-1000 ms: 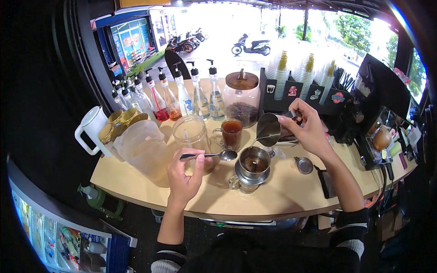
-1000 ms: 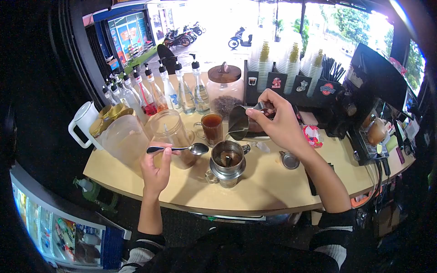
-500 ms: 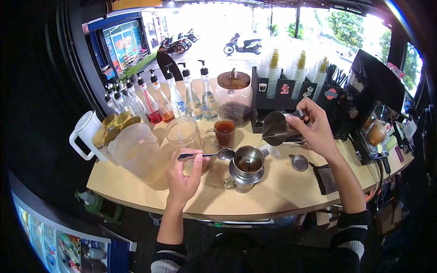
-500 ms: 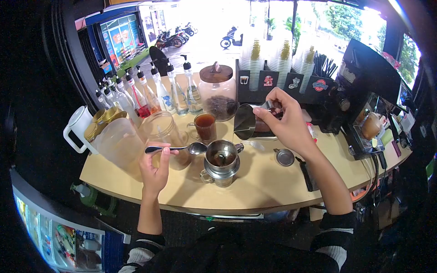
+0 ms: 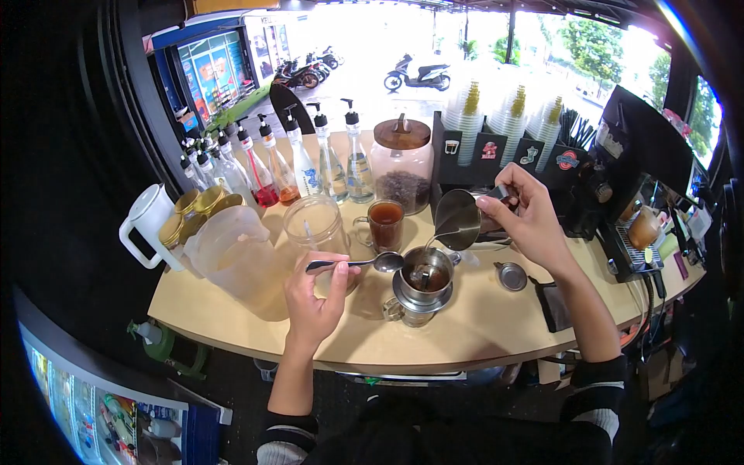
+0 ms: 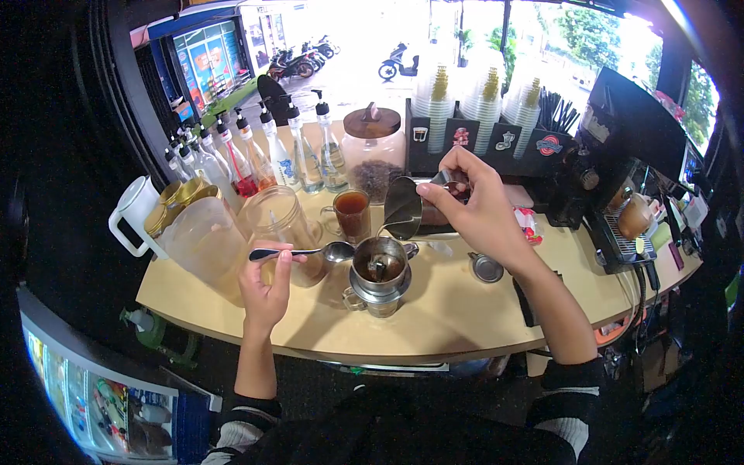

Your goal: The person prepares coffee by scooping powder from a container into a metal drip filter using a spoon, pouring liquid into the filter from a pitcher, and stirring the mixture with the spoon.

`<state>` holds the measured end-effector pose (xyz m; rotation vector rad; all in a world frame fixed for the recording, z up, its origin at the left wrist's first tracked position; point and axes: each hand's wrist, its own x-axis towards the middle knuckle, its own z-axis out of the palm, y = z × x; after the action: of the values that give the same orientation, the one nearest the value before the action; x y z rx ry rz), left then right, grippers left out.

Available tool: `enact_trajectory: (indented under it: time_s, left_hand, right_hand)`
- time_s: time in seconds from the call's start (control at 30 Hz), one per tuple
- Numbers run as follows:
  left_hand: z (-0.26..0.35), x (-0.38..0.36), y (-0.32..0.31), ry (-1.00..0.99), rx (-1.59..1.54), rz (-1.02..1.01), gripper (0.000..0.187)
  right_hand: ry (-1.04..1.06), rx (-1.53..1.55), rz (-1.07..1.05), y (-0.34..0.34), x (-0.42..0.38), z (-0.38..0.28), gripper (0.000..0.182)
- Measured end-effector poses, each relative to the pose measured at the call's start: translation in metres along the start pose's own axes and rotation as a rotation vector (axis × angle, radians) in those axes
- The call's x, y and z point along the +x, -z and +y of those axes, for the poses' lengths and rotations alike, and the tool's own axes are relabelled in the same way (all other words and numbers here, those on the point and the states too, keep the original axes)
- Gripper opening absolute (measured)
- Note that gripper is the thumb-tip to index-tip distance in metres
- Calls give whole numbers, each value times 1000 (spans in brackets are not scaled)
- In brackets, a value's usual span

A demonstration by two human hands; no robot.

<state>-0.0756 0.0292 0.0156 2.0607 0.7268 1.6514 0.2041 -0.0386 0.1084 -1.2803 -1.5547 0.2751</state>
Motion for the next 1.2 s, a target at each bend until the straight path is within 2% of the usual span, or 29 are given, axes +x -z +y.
enact_trajectory:
  time_s: [0.3,0.87,1.1,1.2]
  left_hand:
    - [2,0,0,3,4,-7,7]
    - [2,-1,-3,7,4,-9,8]
    - [5,-2,-3,11,-1,-8,8]
    - [8,-2,-4,24,-3,-11,8]
  right_hand:
    - [-12,-67,21,11,-3,-8,29]
    - [-21,31,-31,12,-8,-21,30]
    - [-19,-17,10,20,-11,-14,29]
    - [-103,118,22,25,-14,1,26]
